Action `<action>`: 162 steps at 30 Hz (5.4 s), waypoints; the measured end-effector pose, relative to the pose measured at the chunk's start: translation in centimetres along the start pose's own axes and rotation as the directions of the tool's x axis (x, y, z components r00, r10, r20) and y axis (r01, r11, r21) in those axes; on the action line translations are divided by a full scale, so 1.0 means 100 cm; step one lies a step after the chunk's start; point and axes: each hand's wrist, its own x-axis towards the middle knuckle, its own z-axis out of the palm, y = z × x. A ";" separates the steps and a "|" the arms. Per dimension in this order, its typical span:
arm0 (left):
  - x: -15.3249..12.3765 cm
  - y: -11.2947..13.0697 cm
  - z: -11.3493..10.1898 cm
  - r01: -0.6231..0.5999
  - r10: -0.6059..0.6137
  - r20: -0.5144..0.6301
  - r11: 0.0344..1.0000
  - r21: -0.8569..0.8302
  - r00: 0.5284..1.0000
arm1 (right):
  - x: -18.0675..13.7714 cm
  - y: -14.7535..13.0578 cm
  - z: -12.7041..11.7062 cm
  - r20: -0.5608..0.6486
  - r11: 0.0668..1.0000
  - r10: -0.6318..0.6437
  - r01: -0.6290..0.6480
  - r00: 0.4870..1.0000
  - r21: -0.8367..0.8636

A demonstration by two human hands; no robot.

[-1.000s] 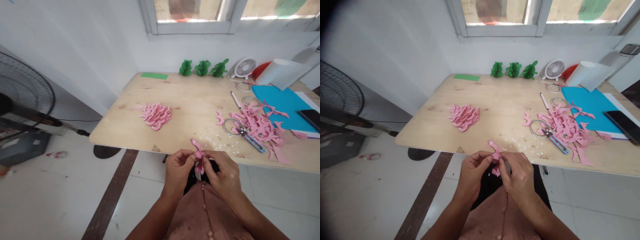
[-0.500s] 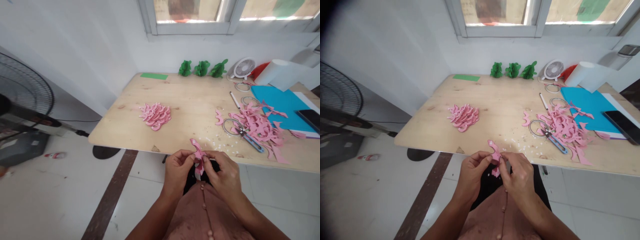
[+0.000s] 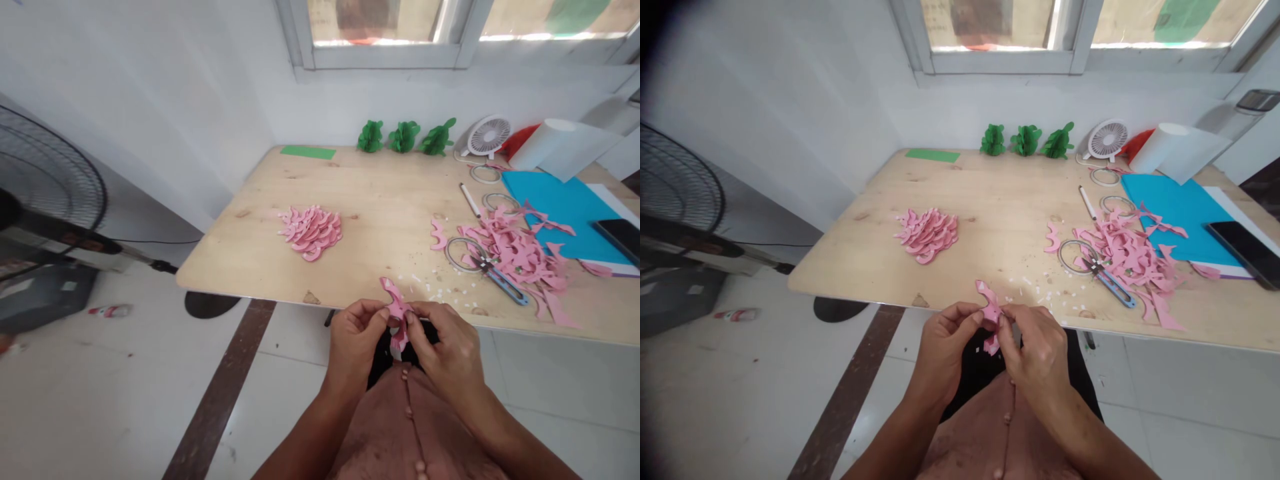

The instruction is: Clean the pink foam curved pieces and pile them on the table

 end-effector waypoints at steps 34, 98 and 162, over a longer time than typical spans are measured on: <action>-0.001 0.005 -0.002 -0.006 0.006 -0.009 1.000 0.017 1.000 | 0.000 -0.003 -0.003 0.035 0.999 -0.028 0.030 0.999 -0.041; -0.004 0.003 -0.004 0.028 -0.026 0.039 0.998 -0.063 0.999 | 0.000 -0.005 -0.006 0.118 0.992 0.078 -0.088 0.990 0.086; -0.004 0.007 -0.003 -0.027 0.011 0.125 0.992 0.126 0.992 | 0.019 0.001 -0.002 0.459 0.633 0.399 -0.601 0.794 0.489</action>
